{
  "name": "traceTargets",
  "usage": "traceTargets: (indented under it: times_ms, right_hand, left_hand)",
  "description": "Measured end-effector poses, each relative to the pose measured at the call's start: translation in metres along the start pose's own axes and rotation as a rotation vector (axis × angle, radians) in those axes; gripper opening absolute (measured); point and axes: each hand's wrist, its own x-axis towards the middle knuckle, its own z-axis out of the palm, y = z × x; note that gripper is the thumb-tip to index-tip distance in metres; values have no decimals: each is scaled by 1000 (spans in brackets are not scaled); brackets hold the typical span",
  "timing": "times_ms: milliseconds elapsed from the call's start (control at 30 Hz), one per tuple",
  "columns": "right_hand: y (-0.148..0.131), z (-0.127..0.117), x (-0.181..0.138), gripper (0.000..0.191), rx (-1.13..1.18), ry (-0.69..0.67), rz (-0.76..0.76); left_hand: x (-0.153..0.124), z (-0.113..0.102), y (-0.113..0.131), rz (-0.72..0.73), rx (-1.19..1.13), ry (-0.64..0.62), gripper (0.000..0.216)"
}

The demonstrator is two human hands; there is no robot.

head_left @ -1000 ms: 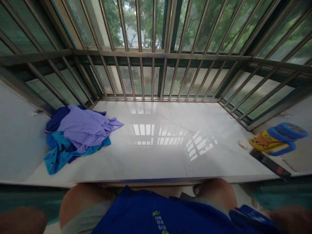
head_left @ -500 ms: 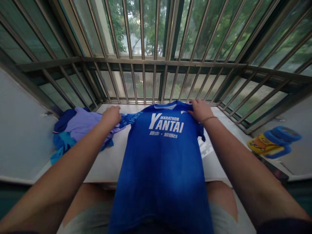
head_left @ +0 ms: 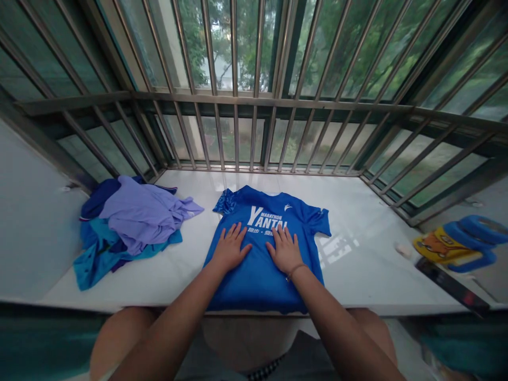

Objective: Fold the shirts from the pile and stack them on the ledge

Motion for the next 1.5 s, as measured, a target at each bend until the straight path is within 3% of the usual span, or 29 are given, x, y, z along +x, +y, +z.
traceTargets:
  times_ms: [133, 533, 833, 1033, 1167, 1333, 1500]
  right_hand:
    - [8, 8, -15, 72, 22, 60, -36]
    - [2, 14, -74, 70, 49, 71, -90]
    - [9, 12, -115, 69, 34, 13, -175]
    - [10, 24, -137, 66, -3, 72, -199]
    - [7, 27, -153, 68, -18, 100, -210]
    - [11, 7, -167, 56, 39, 71, -247]
    - [44, -10, -146, 46, 113, 207, -172]
  left_hand:
    - [-29, 8, 5, -48, 27, 19, 77]
    - [-90, 10, 30, -116, 5, 75, 69]
    - [-137, 37, 49, -122, 39, 114, 73]
    - [-155, 40, 59, -132, 79, 164, 72]
    - [-171, 40, 63, -120, 83, 157, 76]
    - [-194, 28, 65, -80, 53, 33, 77]
    - [-172, -8, 57, -54, -34, -44, 57]
